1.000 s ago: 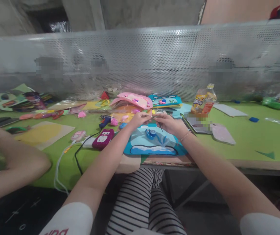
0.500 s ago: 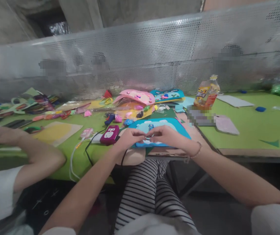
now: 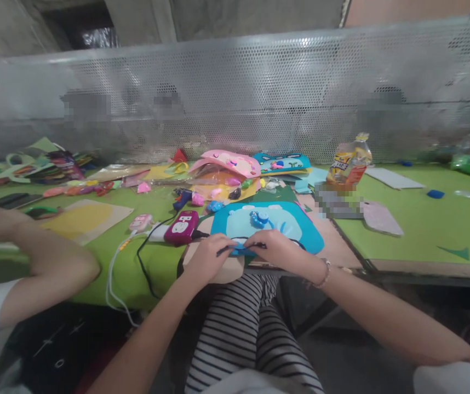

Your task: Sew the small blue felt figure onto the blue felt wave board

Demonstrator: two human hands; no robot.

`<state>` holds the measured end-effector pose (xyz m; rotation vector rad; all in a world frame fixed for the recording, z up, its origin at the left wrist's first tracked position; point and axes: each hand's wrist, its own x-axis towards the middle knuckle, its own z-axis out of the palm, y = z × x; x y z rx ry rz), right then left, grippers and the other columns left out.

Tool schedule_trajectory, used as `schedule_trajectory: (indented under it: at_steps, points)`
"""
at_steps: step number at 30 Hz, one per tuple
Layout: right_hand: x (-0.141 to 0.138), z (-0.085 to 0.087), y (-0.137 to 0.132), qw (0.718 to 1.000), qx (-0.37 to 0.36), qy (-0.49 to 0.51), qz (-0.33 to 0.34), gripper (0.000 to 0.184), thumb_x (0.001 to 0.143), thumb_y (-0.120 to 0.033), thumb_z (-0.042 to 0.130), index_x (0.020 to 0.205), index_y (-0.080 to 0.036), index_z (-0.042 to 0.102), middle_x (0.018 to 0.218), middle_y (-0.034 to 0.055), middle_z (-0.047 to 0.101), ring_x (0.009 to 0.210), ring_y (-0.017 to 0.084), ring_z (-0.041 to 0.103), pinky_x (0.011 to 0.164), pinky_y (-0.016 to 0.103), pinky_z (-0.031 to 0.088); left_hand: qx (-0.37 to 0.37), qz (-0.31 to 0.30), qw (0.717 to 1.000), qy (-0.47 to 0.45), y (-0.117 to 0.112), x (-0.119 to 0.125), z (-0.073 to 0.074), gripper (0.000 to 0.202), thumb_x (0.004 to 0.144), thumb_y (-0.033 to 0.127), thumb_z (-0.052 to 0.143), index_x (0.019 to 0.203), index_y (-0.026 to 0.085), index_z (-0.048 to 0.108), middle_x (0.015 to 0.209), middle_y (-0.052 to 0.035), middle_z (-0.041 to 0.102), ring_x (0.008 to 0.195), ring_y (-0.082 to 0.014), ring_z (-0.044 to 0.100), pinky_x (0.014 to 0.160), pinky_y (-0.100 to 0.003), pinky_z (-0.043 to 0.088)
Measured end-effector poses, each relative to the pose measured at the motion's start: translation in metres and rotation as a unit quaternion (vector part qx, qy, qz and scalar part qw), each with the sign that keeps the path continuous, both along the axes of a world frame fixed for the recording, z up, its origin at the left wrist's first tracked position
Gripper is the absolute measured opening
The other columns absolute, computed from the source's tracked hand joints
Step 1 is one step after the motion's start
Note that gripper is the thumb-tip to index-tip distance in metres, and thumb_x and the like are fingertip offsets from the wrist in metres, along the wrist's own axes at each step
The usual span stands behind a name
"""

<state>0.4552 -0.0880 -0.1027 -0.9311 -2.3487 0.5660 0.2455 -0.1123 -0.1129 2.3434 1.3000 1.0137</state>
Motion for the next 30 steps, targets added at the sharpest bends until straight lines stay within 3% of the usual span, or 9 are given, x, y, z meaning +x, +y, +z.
schedule_trajectory:
  at_steps: [5,14,18,26,30]
  points:
    - [0.0,0.001,-0.005,1.0,0.019,-0.006,0.0,0.023,0.08,-0.014,0.054,0.092,-0.024,0.071,0.091,0.0017,0.072,0.084,0.018,0.066,0.077,0.027,0.049,0.054,0.047,0.997,0.037,-0.011,-0.004,-0.009,0.022,0.082,0.022,0.055,0.1,0.019,0.066,0.098,-0.007,0.065,0.095,-0.0198,0.059,0.087,-0.034,0.046]
    - [0.002,0.0,-0.007,0.998,0.036,0.022,0.042,0.022,0.083,-0.014,0.054,0.096,-0.022,0.07,0.093,0.0023,0.071,0.086,0.015,0.064,0.079,0.026,0.05,0.102,0.023,0.982,0.16,-0.011,0.0,-0.011,0.031,0.087,0.022,0.048,0.115,0.019,0.059,0.115,-0.0064,0.061,0.104,-0.0225,0.053,0.091,-0.042,0.043]
    - [0.002,-0.001,-0.006,0.997,0.041,0.035,0.061,0.022,0.083,-0.014,0.054,0.097,-0.022,0.069,0.092,0.0028,0.071,0.086,0.015,0.064,0.079,0.026,0.05,0.113,0.02,0.982,0.148,-0.013,0.001,-0.012,0.026,0.087,0.022,0.048,0.11,0.021,0.062,0.114,-0.0038,0.062,0.106,-0.0208,0.053,0.093,-0.041,0.041]
    - [0.002,0.0,-0.006,0.996,0.056,0.025,0.061,0.023,0.083,-0.011,0.053,0.097,-0.021,0.069,0.092,0.0037,0.071,0.086,0.015,0.064,0.079,0.027,0.05,0.135,0.019,0.989,0.053,-0.014,0.0,-0.018,0.008,0.084,0.021,0.055,0.082,0.018,0.062,0.091,-0.0033,0.065,0.09,-0.0166,0.057,0.089,-0.036,0.044]
    - [0.001,0.0,-0.008,0.996,0.062,0.018,0.058,0.024,0.083,-0.011,0.052,0.097,-0.021,0.069,0.091,0.0035,0.071,0.085,0.015,0.064,0.079,0.027,0.05,0.151,0.035,0.986,0.053,-0.016,0.001,-0.019,0.009,0.084,0.022,0.054,0.088,0.017,0.062,0.091,-0.0051,0.064,0.091,-0.0181,0.056,0.088,-0.036,0.045]
